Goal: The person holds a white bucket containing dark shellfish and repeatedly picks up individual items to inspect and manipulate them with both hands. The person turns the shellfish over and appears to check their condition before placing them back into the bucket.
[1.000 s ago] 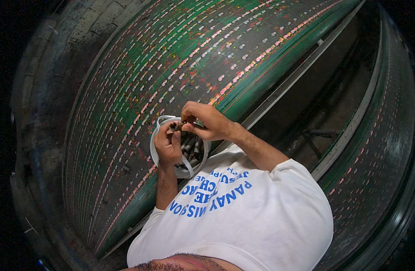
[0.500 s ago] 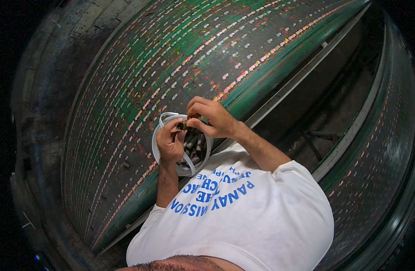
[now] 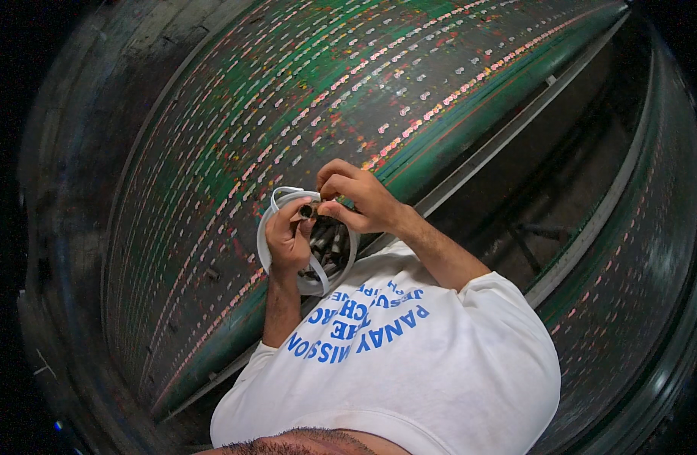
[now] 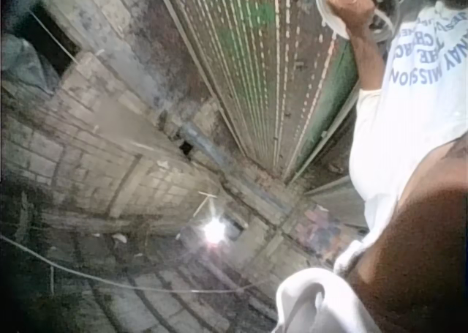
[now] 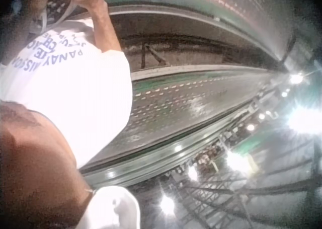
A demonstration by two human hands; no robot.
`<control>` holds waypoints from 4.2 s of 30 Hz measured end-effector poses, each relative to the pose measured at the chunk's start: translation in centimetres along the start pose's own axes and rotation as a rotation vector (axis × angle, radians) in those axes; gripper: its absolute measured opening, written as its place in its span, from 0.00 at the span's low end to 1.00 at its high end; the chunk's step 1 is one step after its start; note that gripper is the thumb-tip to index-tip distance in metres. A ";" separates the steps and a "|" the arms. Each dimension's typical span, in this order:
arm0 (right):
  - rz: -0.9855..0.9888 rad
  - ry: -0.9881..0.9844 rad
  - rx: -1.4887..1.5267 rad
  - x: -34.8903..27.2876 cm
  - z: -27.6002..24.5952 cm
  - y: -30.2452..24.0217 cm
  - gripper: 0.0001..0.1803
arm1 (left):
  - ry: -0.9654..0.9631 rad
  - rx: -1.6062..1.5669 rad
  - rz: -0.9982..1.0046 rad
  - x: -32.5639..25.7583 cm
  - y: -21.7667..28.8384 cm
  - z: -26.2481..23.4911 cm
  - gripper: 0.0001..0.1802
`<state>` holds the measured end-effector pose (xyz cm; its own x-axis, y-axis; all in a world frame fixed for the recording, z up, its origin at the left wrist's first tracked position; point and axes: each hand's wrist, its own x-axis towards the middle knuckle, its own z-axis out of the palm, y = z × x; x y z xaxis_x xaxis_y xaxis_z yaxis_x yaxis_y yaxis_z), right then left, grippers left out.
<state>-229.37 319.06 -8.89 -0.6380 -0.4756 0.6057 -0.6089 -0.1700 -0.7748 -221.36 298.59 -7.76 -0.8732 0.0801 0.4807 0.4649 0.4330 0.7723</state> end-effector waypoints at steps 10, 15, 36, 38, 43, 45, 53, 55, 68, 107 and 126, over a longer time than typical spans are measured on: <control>-0.021 0.031 0.000 0.1 0.0 -0.1 0.15 | 0.025 -0.004 -0.001 -0.4 -0.7 0.2 0.20; 0.000 0.041 0.003 0.0 0.3 0.1 0.14 | 0.026 0.007 0.006 -0.5 -1.0 0.1 0.18; -0.070 0.052 -0.078 -0.1 1.0 0.3 0.16 | 0.045 0.047 0.037 -0.4 -0.7 -0.2 0.15; -0.080 0.053 -0.064 0.2 1.0 0.1 0.15 | 0.057 0.038 0.051 -0.3 -0.7 -0.2 0.15; -0.094 0.029 -0.119 0.1 0.8 -0.2 0.19 | 0.021 0.060 0.080 -0.1 -0.3 -0.4 0.18; -0.086 0.037 -0.132 -0.1 1.0 -0.1 0.23 | 0.008 0.071 0.084 0.0 -0.1 -0.5 0.19; -0.139 0.103 -0.134 -0.2 1.7 0.1 0.14 | 0.037 0.033 0.088 -0.1 -0.5 -0.4 0.16; -0.171 0.123 -0.162 -0.2 2.1 -0.1 0.15 | 0.035 -0.005 0.063 -0.3 -0.5 -0.4 0.15; -0.066 0.083 0.018 -1.0 2.3 0.6 0.16 | 0.002 -0.010 0.039 -0.7 -0.2 -1.0 0.16; 0.531 -0.232 -0.449 5.7 7.3 16.0 0.17 | 0.087 -0.033 0.198 -0.5 0.7 -1.9 0.17; 0.263 -0.549 -0.379 1.5 5.4 -3.3 0.08 | 0.210 -0.387 -0.091 -1.3 -0.6 -4.0 0.19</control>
<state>-225.72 314.27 -6.40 -0.5174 -0.8421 0.1521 -0.6530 0.2737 -0.7061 -219.93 294.66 -7.13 -0.8831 -0.1437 0.4467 0.4430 0.0590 0.8946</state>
